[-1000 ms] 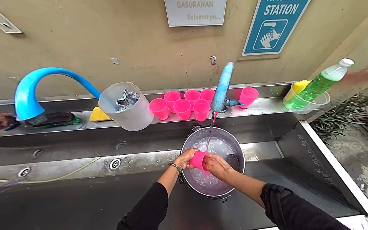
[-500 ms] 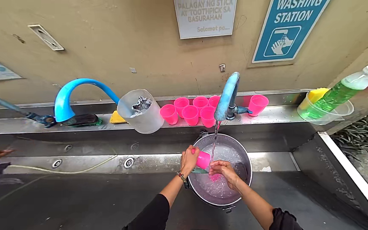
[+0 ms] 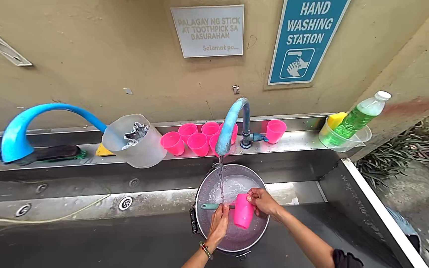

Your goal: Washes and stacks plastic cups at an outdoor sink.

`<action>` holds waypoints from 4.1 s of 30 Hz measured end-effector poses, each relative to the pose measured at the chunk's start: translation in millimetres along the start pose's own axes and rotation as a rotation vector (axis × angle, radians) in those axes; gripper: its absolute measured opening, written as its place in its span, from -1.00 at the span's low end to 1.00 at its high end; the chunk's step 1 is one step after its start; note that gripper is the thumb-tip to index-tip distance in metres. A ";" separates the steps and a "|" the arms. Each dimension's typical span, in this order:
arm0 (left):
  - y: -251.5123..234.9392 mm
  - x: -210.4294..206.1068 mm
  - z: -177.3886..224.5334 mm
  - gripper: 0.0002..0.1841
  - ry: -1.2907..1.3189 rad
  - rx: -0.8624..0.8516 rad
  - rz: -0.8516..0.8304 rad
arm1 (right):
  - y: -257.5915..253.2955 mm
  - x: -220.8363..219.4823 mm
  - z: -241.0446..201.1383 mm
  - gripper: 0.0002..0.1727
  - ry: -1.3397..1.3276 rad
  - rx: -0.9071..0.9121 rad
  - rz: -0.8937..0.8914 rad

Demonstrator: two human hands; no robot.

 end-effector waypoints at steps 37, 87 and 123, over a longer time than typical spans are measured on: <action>-25.5 28.2 17.7 -0.02 1.032 0.163 0.111 | 17.0 -1.9 -20.6 -0.61 -0.209 0.139 0.567; -31.4 72.8 27.1 -0.56 0.248 0.034 0.198 | -48.2 -105.5 -13.5 -0.48 -0.670 0.046 0.011; 5.9 8.9 -14.1 -0.45 -0.542 -0.148 -0.284 | 53.3 127.9 -29.0 -0.53 -0.122 0.248 0.724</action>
Point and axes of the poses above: each hand's wrist, its own y-axis away from the middle knuckle, its own x-axis out of the back of the hand, z = x × y, the point moved 2 cm from there along -y, towards the middle knuckle, and after that the axes turned 2 degrees about -z, right-handed, at the moved point
